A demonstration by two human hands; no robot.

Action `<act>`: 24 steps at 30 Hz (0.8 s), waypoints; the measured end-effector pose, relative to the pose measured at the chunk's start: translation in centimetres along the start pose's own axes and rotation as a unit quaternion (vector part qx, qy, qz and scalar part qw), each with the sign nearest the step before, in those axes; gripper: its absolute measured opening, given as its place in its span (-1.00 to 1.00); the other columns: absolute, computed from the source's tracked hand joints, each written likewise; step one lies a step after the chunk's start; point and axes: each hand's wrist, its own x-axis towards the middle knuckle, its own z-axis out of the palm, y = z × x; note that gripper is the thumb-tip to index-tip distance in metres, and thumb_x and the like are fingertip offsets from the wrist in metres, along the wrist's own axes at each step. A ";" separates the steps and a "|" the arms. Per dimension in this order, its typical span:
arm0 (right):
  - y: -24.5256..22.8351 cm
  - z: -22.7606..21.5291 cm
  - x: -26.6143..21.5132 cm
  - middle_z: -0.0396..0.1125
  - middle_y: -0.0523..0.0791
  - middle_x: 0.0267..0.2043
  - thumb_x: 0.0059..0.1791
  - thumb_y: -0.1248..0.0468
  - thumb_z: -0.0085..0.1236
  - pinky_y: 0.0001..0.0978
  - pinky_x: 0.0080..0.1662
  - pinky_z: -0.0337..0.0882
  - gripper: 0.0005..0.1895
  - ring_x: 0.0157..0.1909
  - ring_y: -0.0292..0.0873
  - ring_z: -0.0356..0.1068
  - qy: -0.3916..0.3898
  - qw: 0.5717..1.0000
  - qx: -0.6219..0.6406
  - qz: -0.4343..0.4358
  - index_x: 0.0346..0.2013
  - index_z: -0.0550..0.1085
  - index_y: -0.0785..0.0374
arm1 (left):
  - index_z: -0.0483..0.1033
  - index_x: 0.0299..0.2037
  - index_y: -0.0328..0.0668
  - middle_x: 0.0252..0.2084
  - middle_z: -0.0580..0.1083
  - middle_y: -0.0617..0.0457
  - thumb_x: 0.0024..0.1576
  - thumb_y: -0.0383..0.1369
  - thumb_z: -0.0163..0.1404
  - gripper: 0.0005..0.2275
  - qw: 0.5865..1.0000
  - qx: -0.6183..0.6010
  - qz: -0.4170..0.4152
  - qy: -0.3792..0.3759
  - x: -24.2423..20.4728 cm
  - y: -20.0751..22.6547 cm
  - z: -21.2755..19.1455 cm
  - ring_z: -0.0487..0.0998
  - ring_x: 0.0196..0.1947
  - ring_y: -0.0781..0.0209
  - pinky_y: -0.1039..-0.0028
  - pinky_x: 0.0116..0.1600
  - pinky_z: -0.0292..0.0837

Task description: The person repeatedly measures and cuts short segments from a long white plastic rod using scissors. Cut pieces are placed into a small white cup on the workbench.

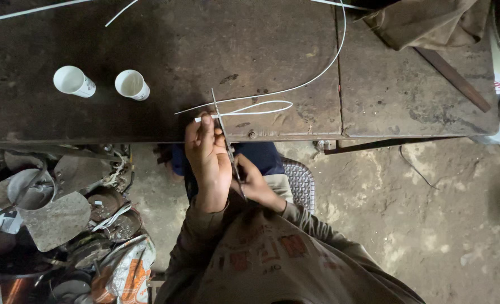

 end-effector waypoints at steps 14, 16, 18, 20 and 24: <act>-3.6 2.7 1.5 0.34 -0.21 -0.03 0.02 0.21 0.23 -0.52 0.03 0.34 -0.49 -0.01 -0.38 0.29 0.027 0.988 0.154 -0.004 0.18 0.31 0.31 | 0.51 -0.08 -0.25 -0.13 0.49 0.12 0.32 -0.45 0.09 -0.93 0.999 -0.011 -0.028 0.013 0.7 -0.2 -0.7 0.41 -0.25 0.41 0.61 -0.12 0.37; -3.7 2.7 1.5 0.35 -0.19 0.03 0.02 0.21 0.23 -0.50 0.10 0.35 -0.46 0.05 -0.36 0.31 0.021 0.987 0.159 0.001 0.22 0.28 0.33 | 0.52 -0.07 -0.27 -0.10 0.50 0.10 0.31 -0.45 0.09 -0.92 0.999 -0.008 -0.036 0.014 0.6 0.0 -0.7 0.41 -0.24 0.42 0.61 -0.10 0.38; -3.5 2.3 1.5 0.35 -0.17 0.06 0.04 0.23 0.23 -0.48 0.12 0.36 -0.46 0.08 -0.35 0.32 0.019 0.991 0.135 0.001 0.24 0.28 0.34 | 0.52 -0.06 -0.30 -0.06 0.52 0.06 0.31 -0.44 0.09 -0.90 0.999 -0.016 -0.045 0.006 0.7 0.0 -0.7 0.42 -0.23 0.42 0.61 -0.07 0.38; -3.4 2.2 1.4 0.36 -0.15 0.05 0.05 0.25 0.23 -0.46 0.12 0.36 -0.46 0.07 -0.32 0.32 0.022 0.991 0.129 0.018 0.25 0.29 0.37 | 0.53 -0.06 -0.29 -0.05 0.53 0.03 0.31 -0.44 0.10 -0.91 0.998 -0.018 -0.051 0.014 0.7 0.0 -0.8 0.43 -0.22 0.41 0.61 -0.06 0.40; -3.3 2.3 1.6 0.32 -0.13 0.17 0.01 0.30 0.19 -0.46 0.23 0.29 -0.37 0.19 -0.31 0.28 0.031 0.992 0.123 -0.008 0.35 0.23 0.37 | 0.52 -0.09 -0.22 -0.02 0.55 -0.01 0.30 -0.46 0.12 -0.94 0.998 -0.033 -0.045 0.002 1.0 -0.1 -0.7 0.48 -0.14 0.38 0.59 -0.04 0.41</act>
